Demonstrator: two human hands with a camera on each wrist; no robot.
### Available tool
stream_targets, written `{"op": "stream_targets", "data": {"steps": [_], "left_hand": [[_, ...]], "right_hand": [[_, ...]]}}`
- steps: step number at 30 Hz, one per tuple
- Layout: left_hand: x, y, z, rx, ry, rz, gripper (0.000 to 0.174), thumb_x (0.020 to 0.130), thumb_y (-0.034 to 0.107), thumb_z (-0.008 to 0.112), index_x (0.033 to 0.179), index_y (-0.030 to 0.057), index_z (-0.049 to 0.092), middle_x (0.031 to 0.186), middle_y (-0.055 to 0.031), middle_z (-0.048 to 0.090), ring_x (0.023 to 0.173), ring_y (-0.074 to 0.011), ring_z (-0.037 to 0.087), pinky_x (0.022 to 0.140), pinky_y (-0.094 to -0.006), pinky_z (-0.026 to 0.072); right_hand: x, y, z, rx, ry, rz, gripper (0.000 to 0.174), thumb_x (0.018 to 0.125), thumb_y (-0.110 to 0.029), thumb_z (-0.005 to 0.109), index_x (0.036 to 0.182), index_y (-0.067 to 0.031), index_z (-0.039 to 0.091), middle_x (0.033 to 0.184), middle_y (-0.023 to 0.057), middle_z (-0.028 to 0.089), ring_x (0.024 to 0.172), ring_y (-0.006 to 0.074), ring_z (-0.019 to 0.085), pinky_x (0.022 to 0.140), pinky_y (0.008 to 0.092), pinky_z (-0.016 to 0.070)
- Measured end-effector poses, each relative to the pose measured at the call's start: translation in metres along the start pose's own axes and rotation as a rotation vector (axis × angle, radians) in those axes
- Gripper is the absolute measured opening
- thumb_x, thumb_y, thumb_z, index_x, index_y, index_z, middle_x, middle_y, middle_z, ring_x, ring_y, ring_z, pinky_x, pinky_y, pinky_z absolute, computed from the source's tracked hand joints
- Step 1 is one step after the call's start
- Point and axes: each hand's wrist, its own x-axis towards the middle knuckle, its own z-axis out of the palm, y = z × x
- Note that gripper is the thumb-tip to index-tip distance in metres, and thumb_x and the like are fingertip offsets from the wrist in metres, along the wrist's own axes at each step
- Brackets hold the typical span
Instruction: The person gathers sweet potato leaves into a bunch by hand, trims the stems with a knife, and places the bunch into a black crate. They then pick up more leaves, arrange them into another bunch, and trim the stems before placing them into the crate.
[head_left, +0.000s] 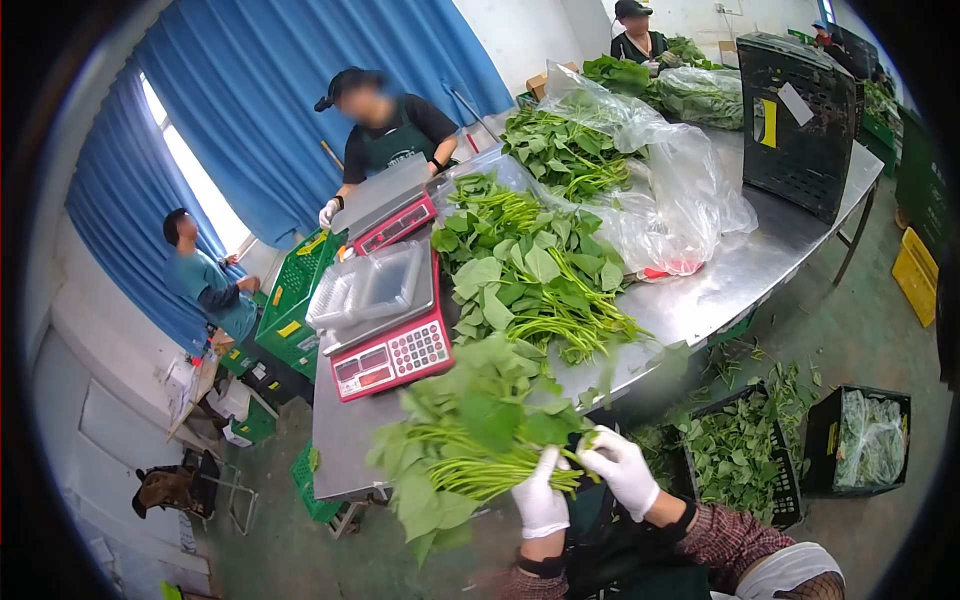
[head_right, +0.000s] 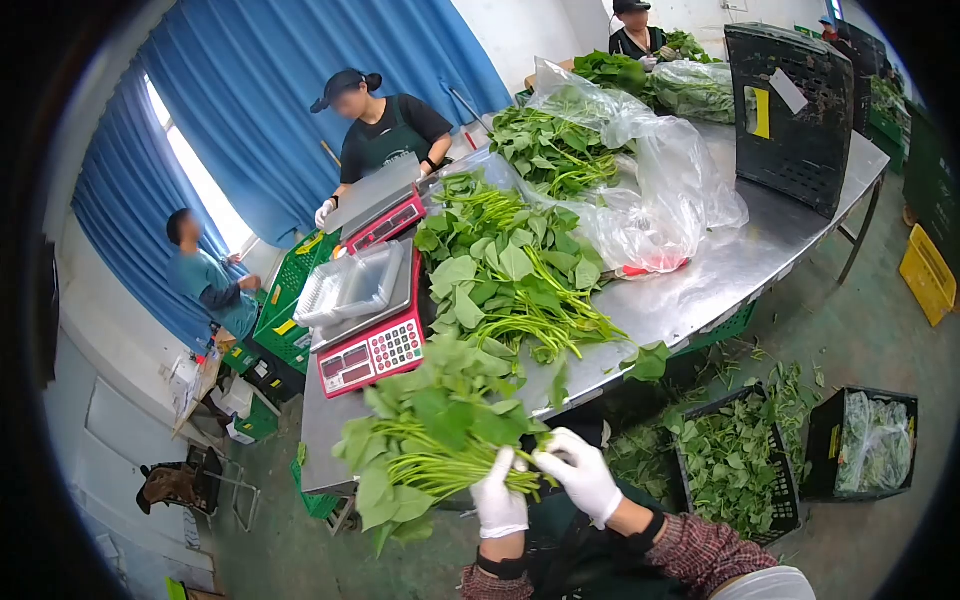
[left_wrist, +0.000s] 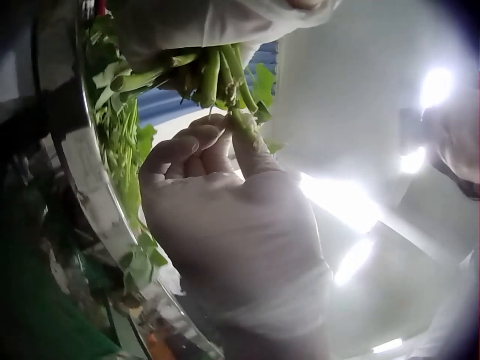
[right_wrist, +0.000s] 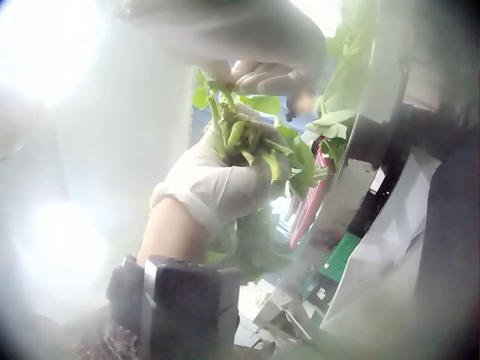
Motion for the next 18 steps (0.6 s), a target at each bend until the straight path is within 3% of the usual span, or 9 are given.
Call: {"op": "stream_targets", "data": {"steps": [2,5,6,8,10,12,13,15,18], "left_hand": [[0.005,-0.004,0.002,-0.032,0.037,-0.066,0.017,0.085,-0.001,0.058,0.101,0.0021,0.054,0.086,-0.0074,0.058,0.062,-0.0128,0.052,0.055,-0.0238,0.0434],[0.036,0.019,-0.018,-0.066,0.144,-0.042,0.006,0.084,-0.001,0.059,0.09,0.0008,0.057,0.077,-0.0055,0.057,0.059,-0.0117,0.051,0.055,-0.0233,0.0427],[0.042,0.021,-0.027,-0.061,0.111,-0.046,0.007,0.083,-0.001,0.06,0.088,0.0006,0.057,0.075,-0.0056,0.057,0.059,-0.0121,0.051,0.055,-0.0233,0.0426],[0.038,0.021,-0.026,-0.003,0.104,-0.023,0.01,0.081,-0.003,0.062,0.089,0.0007,0.056,0.075,-0.007,0.058,0.058,-0.0125,0.053,0.055,-0.0233,0.0432],[0.035,0.015,-0.024,0.019,0.038,-0.058,0.012,0.08,-0.003,0.062,0.09,0.0006,0.056,0.078,-0.009,0.061,0.058,-0.0132,0.054,0.055,-0.0235,0.0439],[0.029,0.015,-0.024,0.059,-0.011,-0.069,0.013,0.08,-0.003,0.062,0.09,0.0006,0.056,0.08,-0.0101,0.062,0.058,-0.0135,0.055,0.054,-0.0231,0.0445],[0.026,0.016,-0.024,0.051,-0.054,-0.109,0.013,0.08,-0.004,0.062,0.091,0.0006,0.056,0.08,-0.0101,0.062,0.058,-0.0135,0.056,0.054,-0.0229,0.0447],[0.021,0.02,-0.026,0.089,-0.125,-0.146,0.015,0.08,-0.004,0.062,0.092,0.0006,0.056,0.081,-0.0094,0.061,0.059,-0.0133,0.056,0.055,-0.0225,0.0454],[0.016,0.019,-0.033,0.098,-0.097,-0.12,0.016,0.079,-0.005,0.062,0.093,0.0007,0.056,0.082,-0.0083,0.06,0.06,-0.0136,0.056,0.055,-0.023,0.0459]], "right_hand": [[-0.02,-0.019,-0.019,-0.231,0.203,0.033,0.01,0.086,-0.012,0.058,0.086,-0.0012,0.058,0.081,0.0005,0.052,0.073,0.0077,0.049,0.067,0.0214,0.0407],[-0.039,-0.007,-0.103,-0.15,0.534,-0.062,0.015,0.09,-0.018,0.052,0.087,-0.0045,0.057,0.077,-0.0002,0.053,0.068,0.0072,0.049,0.066,0.0208,0.0404],[-0.036,-0.007,-0.124,0.467,0.746,0.026,0.022,0.093,-0.025,0.047,0.093,-0.0047,0.056,0.073,-0.0022,0.05,0.066,0.0069,0.048,0.065,0.0199,0.0398],[-0.038,-0.014,-0.125,0.577,0.93,0.215,0.028,0.095,-0.03,0.045,0.099,-0.0042,0.056,0.075,-0.0025,0.052,0.067,0.0065,0.049,0.064,0.0186,0.0395],[-0.035,0.004,-0.109,0.4,0.449,0.276,0.035,0.093,-0.025,0.046,0.118,-0.0003,0.053,0.098,0.0047,0.063,0.074,0.0094,0.056,0.069,0.0191,0.043],[-0.022,-0.033,-0.056,-0.066,0.021,0.273,0.028,0.089,-0.02,0.054,0.106,0.0016,0.061,0.098,0.0049,0.062,0.085,0.0117,0.059,0.072,0.0219,0.0457],[-0.01,-0.022,-0.042,-0.341,-0.165,-0.07,0.029,0.083,-0.011,0.063,0.11,-0.0017,0.061,0.099,0.0051,0.062,0.086,0.013,0.059,0.073,0.0225,0.0458],[0.008,-0.038,-0.006,-0.595,-0.192,-0.284,0.037,0.076,-0.016,0.071,0.111,-0.0077,0.062,0.097,0.0049,0.061,0.082,0.0144,0.06,0.071,0.025,0.0479],[0.034,-0.017,0.018,-0.434,-0.204,-0.297,0.024,0.074,-0.015,0.072,0.096,-0.005,0.067,0.089,0.006,0.062,0.079,0.0154,0.06,0.069,0.0254,0.0475]]}}
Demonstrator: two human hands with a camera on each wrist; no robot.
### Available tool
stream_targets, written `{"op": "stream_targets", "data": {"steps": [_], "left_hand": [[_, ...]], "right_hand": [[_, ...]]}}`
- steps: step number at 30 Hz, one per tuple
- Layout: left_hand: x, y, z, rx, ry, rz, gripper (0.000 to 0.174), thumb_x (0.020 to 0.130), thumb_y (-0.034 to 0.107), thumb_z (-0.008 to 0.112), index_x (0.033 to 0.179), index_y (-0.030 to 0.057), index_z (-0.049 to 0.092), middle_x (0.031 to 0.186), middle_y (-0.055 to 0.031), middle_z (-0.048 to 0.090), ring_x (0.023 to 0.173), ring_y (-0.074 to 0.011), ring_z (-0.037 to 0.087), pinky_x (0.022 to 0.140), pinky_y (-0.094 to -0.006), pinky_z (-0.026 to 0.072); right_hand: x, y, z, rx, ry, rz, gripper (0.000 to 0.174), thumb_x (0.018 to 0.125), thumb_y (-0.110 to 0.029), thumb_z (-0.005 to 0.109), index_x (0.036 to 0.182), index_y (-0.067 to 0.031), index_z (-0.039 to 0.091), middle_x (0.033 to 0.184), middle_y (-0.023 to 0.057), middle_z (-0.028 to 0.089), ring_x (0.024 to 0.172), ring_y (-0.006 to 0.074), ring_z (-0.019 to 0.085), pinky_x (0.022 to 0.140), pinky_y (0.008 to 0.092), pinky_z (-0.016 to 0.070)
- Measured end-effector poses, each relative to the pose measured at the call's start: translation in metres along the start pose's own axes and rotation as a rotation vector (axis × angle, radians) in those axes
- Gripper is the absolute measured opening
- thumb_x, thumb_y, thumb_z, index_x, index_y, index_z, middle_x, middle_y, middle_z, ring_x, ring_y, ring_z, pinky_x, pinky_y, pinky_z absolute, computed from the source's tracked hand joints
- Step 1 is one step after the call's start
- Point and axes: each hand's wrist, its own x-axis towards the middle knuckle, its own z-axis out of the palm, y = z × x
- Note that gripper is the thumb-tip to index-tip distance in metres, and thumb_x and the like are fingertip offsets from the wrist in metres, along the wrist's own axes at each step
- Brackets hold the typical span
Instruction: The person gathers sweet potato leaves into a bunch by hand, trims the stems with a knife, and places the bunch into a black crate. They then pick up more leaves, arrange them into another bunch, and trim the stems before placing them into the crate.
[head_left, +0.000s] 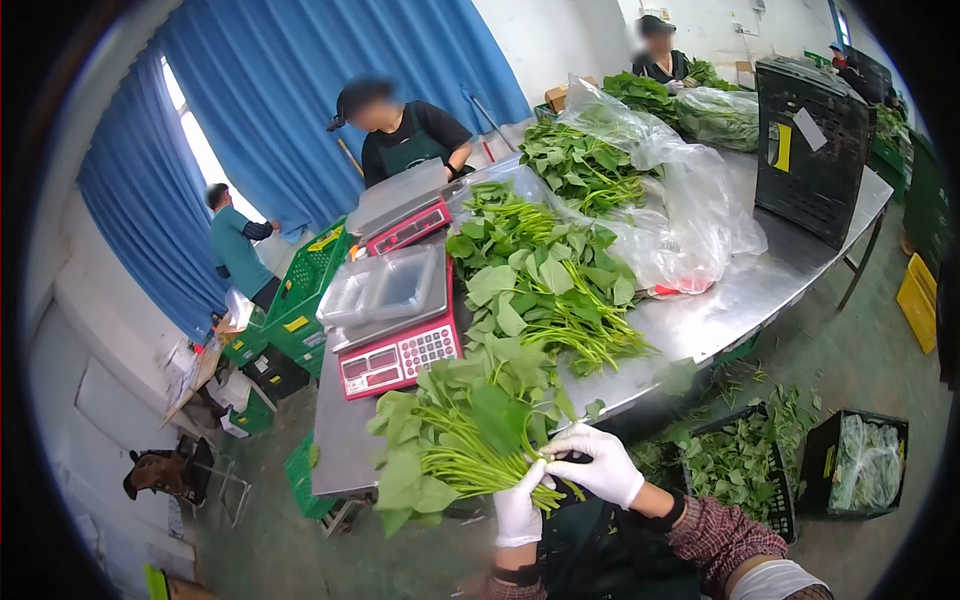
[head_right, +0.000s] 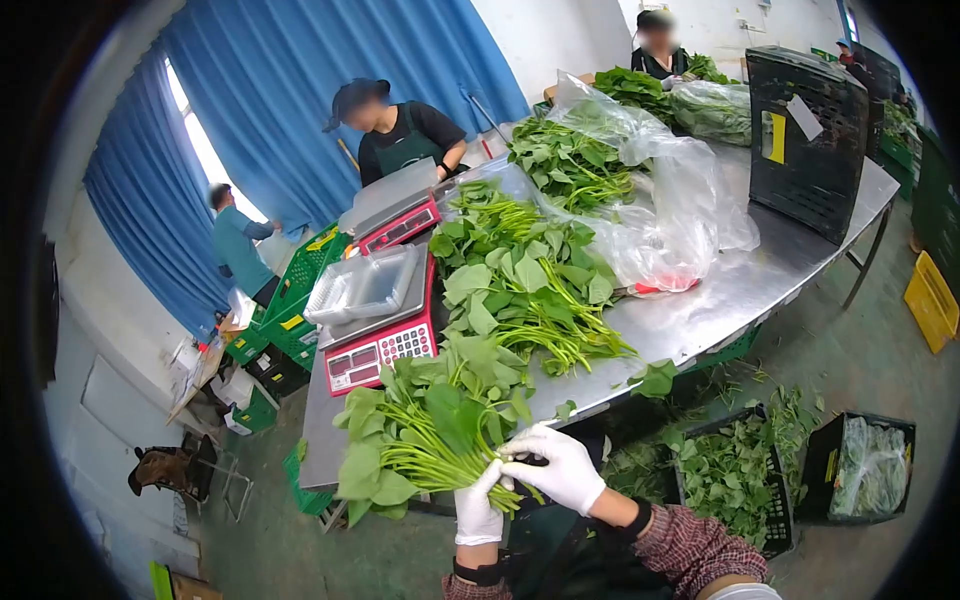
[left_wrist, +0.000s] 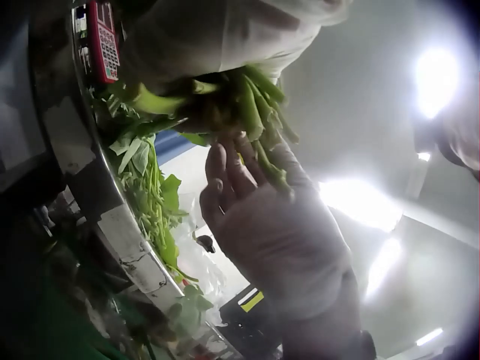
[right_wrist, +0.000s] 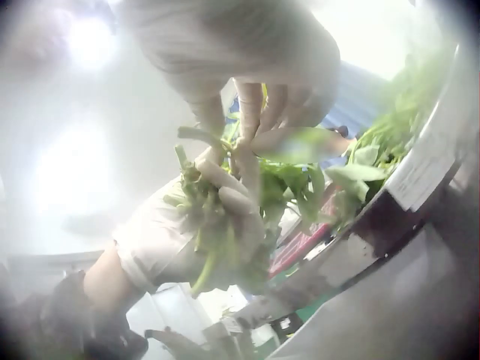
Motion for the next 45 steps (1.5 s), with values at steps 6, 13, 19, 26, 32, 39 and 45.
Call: {"op": "stream_targets", "data": {"steps": [6,13,19,26,32,39,45], "left_hand": [[0.002,0.01,0.0,-0.01,0.065,0.048,0.018,0.078,-0.006,0.063,0.093,-0.0001,0.056,0.081,-0.0089,0.06,0.06,-0.0144,0.056,0.057,-0.0236,0.0465],[0.004,-0.007,0.015,0.099,0.006,0.022,0.022,0.073,-0.009,0.065,0.091,-0.0008,0.056,0.082,-0.0094,0.061,0.062,-0.0142,0.058,0.057,-0.0246,0.0474],[-0.011,-0.01,0.015,0.244,-0.038,0.099,0.028,0.071,-0.011,0.068,0.095,-0.0001,0.057,0.084,-0.0053,0.06,0.07,-0.0128,0.057,0.063,-0.0253,0.049],[-0.009,-0.008,0.009,0.168,-0.114,0.001,0.021,0.075,-0.004,0.066,0.095,-0.0013,0.059,0.085,-0.011,0.064,0.062,-0.0138,0.057,0.057,-0.0219,0.0463],[-0.011,-0.004,0.013,0.126,-0.074,-0.043,0.015,0.076,-0.002,0.066,0.09,-0.0027,0.061,0.08,-0.0089,0.064,0.06,-0.0119,0.057,0.056,-0.0221,0.0454],[-0.016,-0.004,0.009,0.126,-0.104,-0.06,0.016,0.074,-0.004,0.067,0.089,-0.0023,0.061,0.076,-0.0069,0.061,0.058,-0.0116,0.056,0.054,-0.022,0.0451],[-0.019,-0.004,0.013,0.168,-0.081,-0.037,0.019,0.073,-0.004,0.069,0.089,-0.0013,0.061,0.074,-0.0054,0.06,0.058,-0.0124,0.055,0.054,-0.0224,0.0454]], "right_hand": [[-0.002,0.001,-0.014,0.039,0.214,-0.018,0.005,0.075,-0.004,0.068,0.073,-0.0016,0.064,0.074,0.0048,0.062,0.072,0.0136,0.058,0.066,0.0267,0.0458],[-0.005,-0.015,-0.022,-0.267,0.169,-0.164,0.018,0.074,-0.021,0.07,0.068,-0.0044,0.063,0.068,0.0042,0.058,0.06,0.0158,0.057,0.055,0.0263,0.0437],[0.007,-0.011,-0.008,-0.535,0.081,-0.053,0.018,0.07,-0.019,0.074,0.071,-0.0032,0.065,0.066,0.0041,0.056,0.059,0.0138,0.055,0.058,0.0247,0.044],[0.006,0.016,-0.012,0.205,0.041,0.265,0.02,0.078,-0.019,0.07,0.079,0.0011,0.066,0.069,0.0022,0.058,0.061,0.0061,0.05,0.058,0.0225,0.0414],[0.01,-0.001,-0.024,-0.195,0.135,-0.043,0.02,0.074,-0.022,0.071,0.066,-0.0058,0.063,0.062,0.0017,0.056,0.053,0.0129,0.052,0.052,0.0265,0.0417],[0.012,-0.016,-0.031,-0.482,0.034,-0.326,0.016,0.069,-0.021,0.07,0.065,-0.0128,0.057,0.061,0.0005,0.053,0.054,0.0184,0.055,0.051,0.0283,0.0423],[0.007,-0.013,-0.029,-0.759,0.134,-0.566,0.016,0.063,-0.013,0.07,0.062,-0.0128,0.054,0.059,0.0003,0.051,0.051,0.0188,0.052,0.05,0.0291,0.0412]]}}
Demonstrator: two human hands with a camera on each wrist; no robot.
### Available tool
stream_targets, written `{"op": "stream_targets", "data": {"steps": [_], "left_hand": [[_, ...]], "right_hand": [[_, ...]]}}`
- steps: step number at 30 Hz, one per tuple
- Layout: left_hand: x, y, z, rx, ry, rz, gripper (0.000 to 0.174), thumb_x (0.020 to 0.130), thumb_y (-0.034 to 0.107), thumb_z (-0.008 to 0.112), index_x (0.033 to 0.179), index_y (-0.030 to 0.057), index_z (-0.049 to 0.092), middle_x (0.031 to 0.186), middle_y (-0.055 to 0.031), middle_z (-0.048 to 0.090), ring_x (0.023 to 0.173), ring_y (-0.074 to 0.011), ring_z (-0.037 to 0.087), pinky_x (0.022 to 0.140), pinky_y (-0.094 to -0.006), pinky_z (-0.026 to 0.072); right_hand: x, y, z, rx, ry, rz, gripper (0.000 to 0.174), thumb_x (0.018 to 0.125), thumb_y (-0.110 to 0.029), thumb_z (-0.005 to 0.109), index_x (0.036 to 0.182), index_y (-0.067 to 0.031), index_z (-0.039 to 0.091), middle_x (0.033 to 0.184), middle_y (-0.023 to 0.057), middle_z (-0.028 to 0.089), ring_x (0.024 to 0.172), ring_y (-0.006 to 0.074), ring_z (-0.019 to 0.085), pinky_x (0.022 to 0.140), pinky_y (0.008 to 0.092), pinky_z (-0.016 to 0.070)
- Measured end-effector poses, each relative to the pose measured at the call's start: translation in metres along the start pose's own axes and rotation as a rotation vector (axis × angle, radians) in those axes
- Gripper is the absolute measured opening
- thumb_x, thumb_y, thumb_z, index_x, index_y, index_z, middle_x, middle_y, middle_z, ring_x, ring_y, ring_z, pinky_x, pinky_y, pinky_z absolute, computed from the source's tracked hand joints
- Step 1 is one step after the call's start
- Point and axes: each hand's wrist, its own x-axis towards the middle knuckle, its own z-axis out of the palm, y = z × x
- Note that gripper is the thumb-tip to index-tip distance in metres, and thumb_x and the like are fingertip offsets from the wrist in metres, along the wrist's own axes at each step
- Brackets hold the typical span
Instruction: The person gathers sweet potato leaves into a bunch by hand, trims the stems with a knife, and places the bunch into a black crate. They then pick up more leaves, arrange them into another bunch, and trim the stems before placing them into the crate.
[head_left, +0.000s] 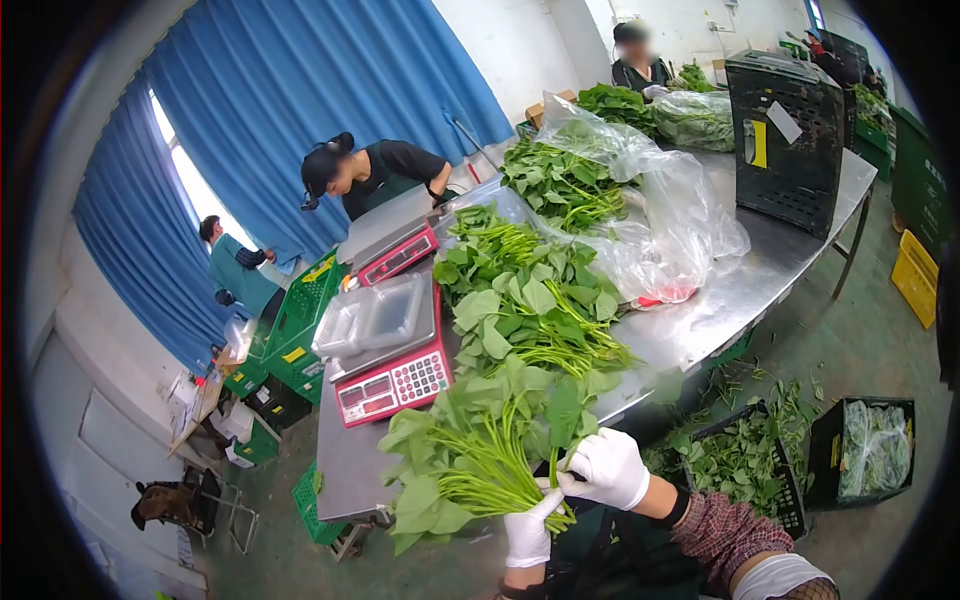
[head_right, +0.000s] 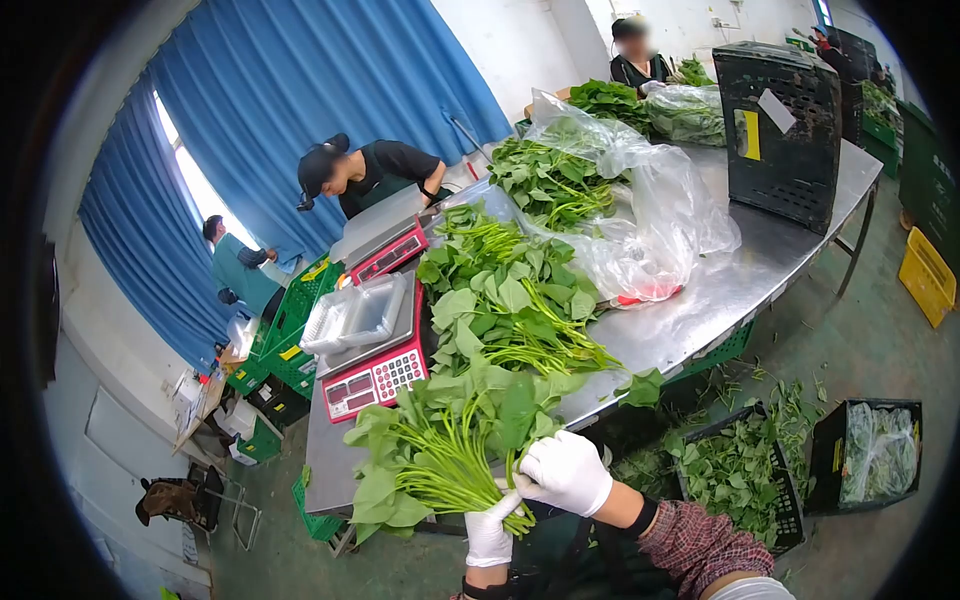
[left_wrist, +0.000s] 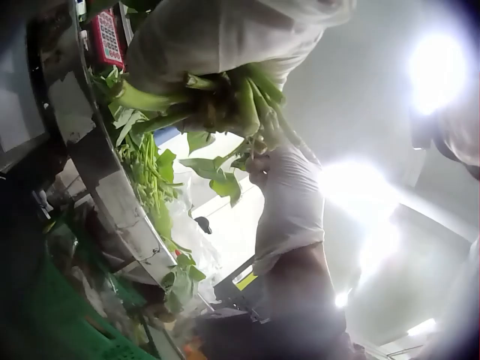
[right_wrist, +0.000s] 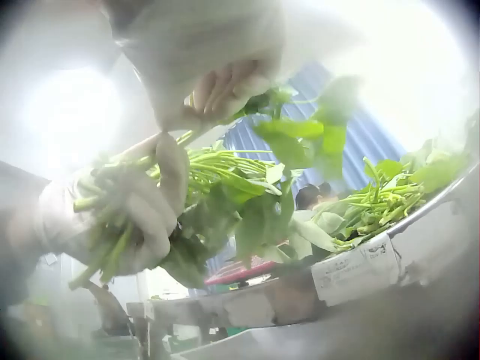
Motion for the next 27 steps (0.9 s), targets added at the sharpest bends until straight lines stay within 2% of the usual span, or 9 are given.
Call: {"op": "stream_targets", "data": {"steps": [6,9,11,15,19,21,23,25,27], "left_hand": [[-0.005,0.005,0.01,0.098,0.129,0.053,0.025,0.068,-0.008,0.072,0.087,0.0003,0.059,0.073,-0.0055,0.06,0.059,-0.0123,0.056,0.055,-0.0227,0.0457],[-0.004,0.005,0.012,0.126,0.163,0.059,0.028,0.067,-0.008,0.073,0.089,0.001,0.058,0.076,-0.005,0.06,0.063,-0.0128,0.057,0.059,-0.0237,0.0471],[0.001,-0.006,0.008,0.133,0.135,0.152,0.025,0.068,-0.008,0.072,0.089,0.0001,0.059,0.079,-0.0059,0.061,0.067,-0.013,0.058,0.062,-0.0241,0.0479],[0.0,-0.011,0.008,0.129,0.109,0.276,0.026,0.07,-0.009,0.07,0.092,-0.0008,0.059,0.084,-0.0072,0.062,0.074,-0.0136,0.059,0.067,-0.025,0.0486],[0.007,-0.015,-0.007,0.128,0.075,0.162,0.028,0.071,-0.01,0.069,0.094,-0.0003,0.058,0.085,-0.008,0.062,0.074,-0.014,0.06,0.065,-0.0248,0.0486],[0.004,-0.012,-0.004,-0.06,0.046,0.002,0.028,0.071,-0.009,0.068,0.096,0.0,0.057,0.085,-0.0087,0.062,0.073,-0.0141,0.06,0.064,-0.0248,0.0488],[0.008,-0.014,-0.003,-0.105,0.038,0.005,0.025,0.076,-0.007,0.066,0.098,0.0006,0.057,0.082,-0.0063,0.06,0.067,-0.0136,0.057,0.062,-0.025,0.0489],[0.016,0.0,-0.01,-0.413,0.195,-0.143,0.024,0.08,-0.002,0.063,0.102,0.0053,0.057,0.077,-0.0018,0.059,0.059,-0.0109,0.054,0.061,-0.0273,0.0494],[0.024,0.011,-0.024,-0.474,0.184,-0.063,0.024,0.087,0.005,0.057,0.111,0.0093,0.053,0.079,0.0004,0.057,0.06,-0.0089,0.052,0.065,-0.03,0.0497]], "right_hand": [[0.003,0.015,-0.003,-0.06,0.391,0.143,0.02,0.058,0.003,0.069,0.07,-0.0087,0.057,0.059,0.0027,0.053,0.052,0.0213,0.054,0.048,0.0281,0.042],[-0.021,0.006,-0.003,0.763,0.085,0.828,0.014,0.07,0.002,0.059,0.082,-0.0028,0.064,0.066,0.0062,0.058,0.056,0.0121,0.056,0.052,0.0243,0.0431],[-0.025,0.001,0.003,0.677,-0.047,0.614,0.016,0.073,0.001,0.056,0.086,-0.0008,0.065,0.068,0.0061,0.06,0.058,0.0102,0.055,0.053,0.0233,0.0433],[-0.025,-0.007,0.012,0.325,-0.145,0.445,0.015,0.073,-0.019,0.069,0.08,-0.0069,0.063,0.063,0.0058,0.051,0.055,0.0176,0.053,0.052,0.0274,0.0434],[-0.026,-0.009,0.013,0.315,-0.12,0.42,0.019,0.07,-0.02,0.072,0.08,-0.008,0.062,0.063,0.0068,0.052,0.056,0.0208,0.053,0.052,0.0296,0.043],[-0.028,-0.01,0.012,0.592,-0.163,0.585,0.02,0.068,-0.019,0.074,0.079,-0.0076,0.061,0.066,0.0087,0.055,0.06,0.0227,0.057,0.056,0.0311,0.0449],[-0.051,-0.001,0.024,0.675,0.082,0.567,0.026,0.067,-0.014,0.075,0.083,-0.0017,0.059,0.073,0.0082,0.058,0.064,0.0187,0.058,0.06,0.0297,0.0463],[-0.066,0.007,0.009,0.752,0.282,0.732,0.022,0.071,-0.011,0.073,0.087,-0.0032,0.059,0.075,0.0058,0.059,0.065,0.0144,0.056,0.06,0.0281,0.0462],[-0.084,0.017,-0.016,0.705,0.703,1.068,0.018,0.081,-0.017,0.067,0.091,-0.0054,0.059,0.077,0.0039,0.06,0.063,0.0094,0.053,0.059,0.0247,0.0451]]}}
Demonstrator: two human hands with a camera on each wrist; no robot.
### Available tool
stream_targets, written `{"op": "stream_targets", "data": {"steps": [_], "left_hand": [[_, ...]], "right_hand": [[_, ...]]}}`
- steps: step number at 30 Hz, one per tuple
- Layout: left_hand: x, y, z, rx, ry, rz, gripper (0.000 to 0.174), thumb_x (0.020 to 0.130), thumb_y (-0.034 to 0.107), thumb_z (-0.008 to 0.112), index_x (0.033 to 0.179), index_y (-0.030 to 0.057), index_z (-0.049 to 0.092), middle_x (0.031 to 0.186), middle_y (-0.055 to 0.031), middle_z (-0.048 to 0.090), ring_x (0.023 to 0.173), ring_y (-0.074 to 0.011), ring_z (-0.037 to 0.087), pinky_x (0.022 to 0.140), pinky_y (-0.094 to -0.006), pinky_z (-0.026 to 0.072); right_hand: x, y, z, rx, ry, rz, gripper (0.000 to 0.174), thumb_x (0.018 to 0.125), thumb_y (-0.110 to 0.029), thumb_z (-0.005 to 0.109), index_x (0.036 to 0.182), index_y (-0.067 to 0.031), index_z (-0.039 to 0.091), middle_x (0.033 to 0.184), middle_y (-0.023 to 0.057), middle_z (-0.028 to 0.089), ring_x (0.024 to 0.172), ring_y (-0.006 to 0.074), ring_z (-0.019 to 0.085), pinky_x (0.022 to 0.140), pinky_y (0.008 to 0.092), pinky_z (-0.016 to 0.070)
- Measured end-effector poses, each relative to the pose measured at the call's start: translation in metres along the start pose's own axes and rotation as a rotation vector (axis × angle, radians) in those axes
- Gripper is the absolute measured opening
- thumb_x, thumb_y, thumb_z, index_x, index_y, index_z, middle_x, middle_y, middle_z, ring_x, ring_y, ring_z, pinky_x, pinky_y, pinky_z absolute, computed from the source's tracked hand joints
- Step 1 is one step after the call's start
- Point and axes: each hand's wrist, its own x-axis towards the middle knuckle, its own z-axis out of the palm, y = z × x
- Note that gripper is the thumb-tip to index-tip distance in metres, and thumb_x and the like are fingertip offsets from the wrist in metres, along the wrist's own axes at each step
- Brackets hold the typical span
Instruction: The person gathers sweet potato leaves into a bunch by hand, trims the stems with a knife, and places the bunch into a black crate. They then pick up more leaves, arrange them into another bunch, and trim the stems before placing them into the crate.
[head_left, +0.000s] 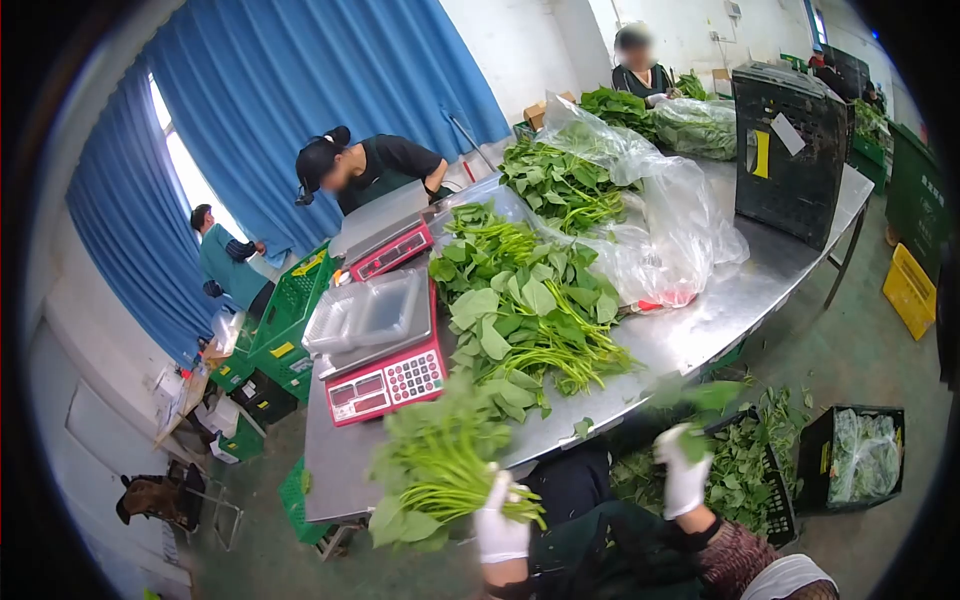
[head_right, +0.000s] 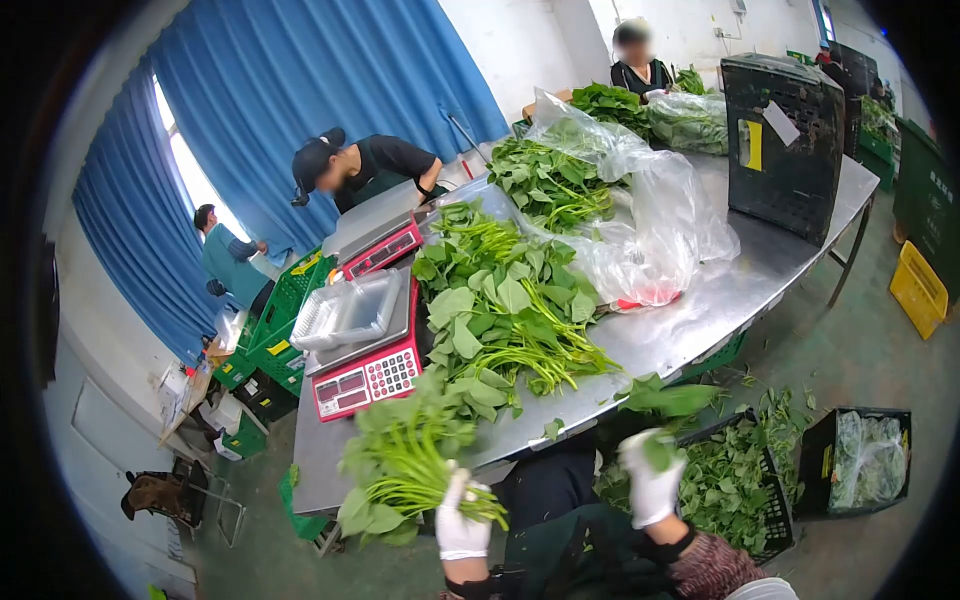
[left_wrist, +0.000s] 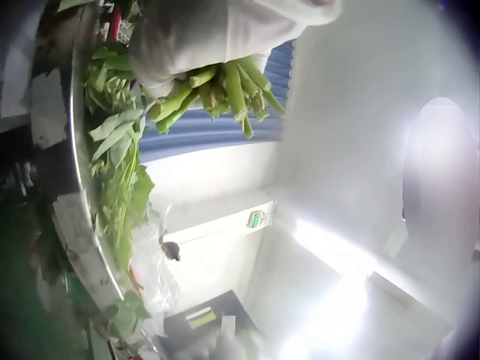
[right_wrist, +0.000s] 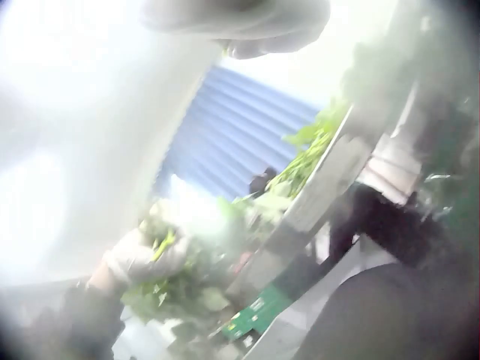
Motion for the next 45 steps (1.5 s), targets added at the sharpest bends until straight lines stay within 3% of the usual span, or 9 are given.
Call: {"op": "stream_targets", "data": {"steps": [4,8,12,14,17,24,34,38,45], "left_hand": [[0.004,0.023,-0.002,-0.147,-0.179,0.18,0.021,0.091,0.014,0.055,0.111,0.0127,0.051,0.089,0.0006,0.056,0.07,-0.0097,0.052,0.072,-0.0318,0.0477],[0.001,0.019,0.012,-0.105,-0.129,0.136,0.016,0.091,0.016,0.055,0.105,0.012,0.051,0.088,-0.0008,0.055,0.081,-0.0154,0.055,0.082,-0.0362,0.0477],[-0.001,0.016,0.005,-0.148,-0.175,0.11,0.014,0.091,0.015,0.054,0.103,0.0099,0.049,0.081,-0.0027,0.052,0.08,-0.0168,0.051,0.083,-0.0387,0.0438],[0.0,0.017,-0.002,-0.165,-0.239,0.129,0.016,0.091,0.016,0.054,0.104,0.0091,0.048,0.075,-0.0009,0.046,0.073,-0.0148,0.047,0.078,-0.0374,0.0433],[-0.001,0.02,-0.009,-0.126,-0.254,0.197,0.015,0.09,0.012,0.054,0.103,0.0069,0.049,0.065,0.0008,0.039,0.059,-0.0125,0.04,0.066,-0.0347,0.0426],[-0.001,0.006,-0.005,0.099,0.039,0.169,0.01,0.088,0.01,0.057,0.096,0.0068,0.053,0.064,0.0002,0.045,0.059,-0.0128,0.046,0.064,-0.0319,0.0449],[-0.016,-0.002,-0.002,0.232,0.064,0.247,0.016,0.081,-0.001,0.063,0.095,0.0002,0.057,0.085,-0.01,0.064,0.067,-0.0135,0.058,0.062,-0.024,0.0473],[-0.026,0.014,-0.008,0.353,0.022,0.266,0.017,0.079,-0.001,0.064,0.094,0.001,0.056,0.083,-0.0108,0.064,0.063,-0.0135,0.058,0.059,-0.023,0.0473],[-0.036,0.009,-0.003,0.384,-0.085,0.25,0.028,0.073,-0.002,0.07,0.099,-0.0015,0.058,0.085,-0.0089,0.062,0.066,-0.015,0.059,0.059,-0.0238,0.0481]], "right_hand": [[0.044,0.016,-0.101,0.403,0.364,0.29,0.054,0.089,-0.044,0.053,0.123,-0.0032,0.043,0.105,0.009,0.059,0.059,0.0065,0.048,0.055,0.0199,0.0429],[0.047,0.037,-0.101,0.473,0.066,0.583,0.058,0.093,-0.041,0.048,0.133,-0.0024,0.033,0.118,0.0129,0.058,0.067,0.0092,0.058,0.055,0.0192,0.0464],[0.06,-0.029,0.011,-0.349,-0.486,0.159,0.028,0.088,-0.026,0.056,0.103,-0.0036,0.063,0.095,0.008,0.067,0.07,0.0139,0.059,0.062,0.0266,0.0457],[0.084,-0.021,0.048,-0.959,-0.471,-0.829,0.018,0.081,-0.024,0.06,0.08,-0.0077,0.067,0.083,0.0063,0.066,0.069,0.0213,0.06,0.063,0.032,0.0467],[0.123,0.02,0.079,-1.423,-0.582,-0.652,0.022,0.074,-0.033,0.064,0.074,-0.0108,0.068,0.075,0.0079,0.064,0.068,0.0263,0.06,0.064,0.0382,0.0476],[0.075,-0.006,0.093,-0.428,-0.54,-0.172,0.012,0.071,-0.013,0.072,0.076,-0.0046,0.065,0.067,0.005,0.06,0.061,0.0121,0.06,0.057,0.024,0.0465],[-0.032,-0.002,0.085,-0.655,-0.776,-0.866,0.013,0.069,-0.013,0.073,0.08,-0.0111,0.065,0.071,0.0009,0.058,0.065,0.019,0.056,0.06,0.0298,0.0434],[-0.02,0.017,0.084,-0.15,-1.082,0.193,0.02,0.081,-0.007,0.064,0.099,-0.0016,0.066,0.095,0.0079,0.063,0.089,0.0165,0.059,0.082,0.028,0.0461],[-0.021,-0.006,0.117,-0.116,-1.152,-0.088,0.02,0.079,-0.012,0.067,0.097,-0.0023,0.065,0.096,0.0069,0.062,0.089,0.017,0.058,0.077,0.027,0.0464]]}}
